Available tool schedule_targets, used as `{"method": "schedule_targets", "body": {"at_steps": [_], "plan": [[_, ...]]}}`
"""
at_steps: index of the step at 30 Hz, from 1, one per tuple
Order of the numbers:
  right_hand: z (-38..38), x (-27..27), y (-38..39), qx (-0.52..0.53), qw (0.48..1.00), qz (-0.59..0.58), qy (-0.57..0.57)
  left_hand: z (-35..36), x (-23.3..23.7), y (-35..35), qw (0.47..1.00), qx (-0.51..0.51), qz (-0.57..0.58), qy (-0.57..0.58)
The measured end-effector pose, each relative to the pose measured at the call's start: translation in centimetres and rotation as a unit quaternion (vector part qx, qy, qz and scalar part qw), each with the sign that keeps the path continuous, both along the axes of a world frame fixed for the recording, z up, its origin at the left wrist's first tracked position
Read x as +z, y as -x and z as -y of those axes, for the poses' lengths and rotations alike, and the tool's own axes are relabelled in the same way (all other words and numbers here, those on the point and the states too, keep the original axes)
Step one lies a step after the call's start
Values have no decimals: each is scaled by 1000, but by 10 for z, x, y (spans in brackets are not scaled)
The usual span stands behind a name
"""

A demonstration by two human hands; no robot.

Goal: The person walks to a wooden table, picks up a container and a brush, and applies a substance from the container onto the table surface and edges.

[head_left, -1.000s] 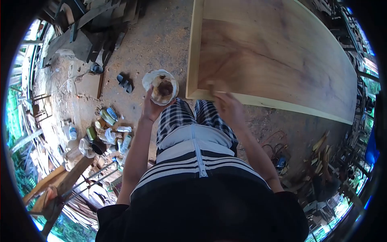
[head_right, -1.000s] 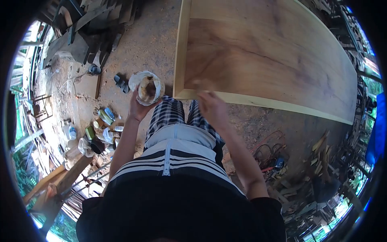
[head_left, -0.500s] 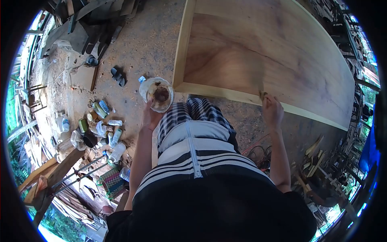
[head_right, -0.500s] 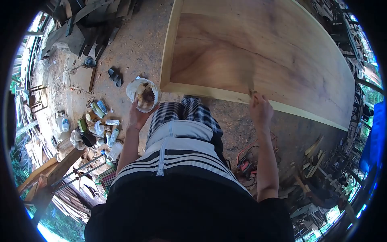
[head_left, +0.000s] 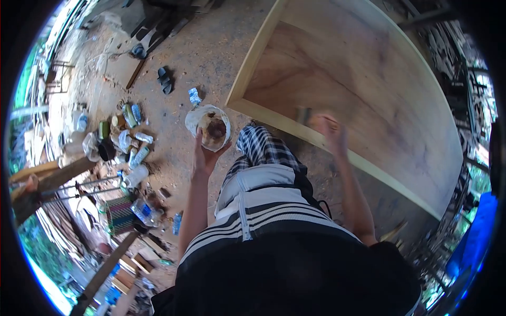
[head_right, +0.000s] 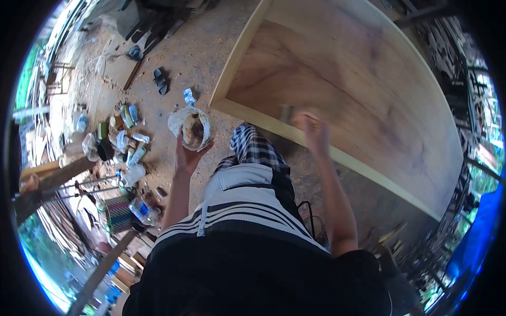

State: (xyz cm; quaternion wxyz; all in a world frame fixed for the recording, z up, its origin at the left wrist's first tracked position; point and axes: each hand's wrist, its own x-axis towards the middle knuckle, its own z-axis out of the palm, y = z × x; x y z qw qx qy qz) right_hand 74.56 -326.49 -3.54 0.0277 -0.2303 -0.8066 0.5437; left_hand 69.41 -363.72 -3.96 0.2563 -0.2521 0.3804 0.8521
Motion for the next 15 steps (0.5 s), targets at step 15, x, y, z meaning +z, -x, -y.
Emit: {"method": "schedule_targets", "body": {"at_steps": [15], "plan": [[39, 14, 58, 233, 960, -136, -74, -48, -5, -148, 986, 135, 94, -29]]}}
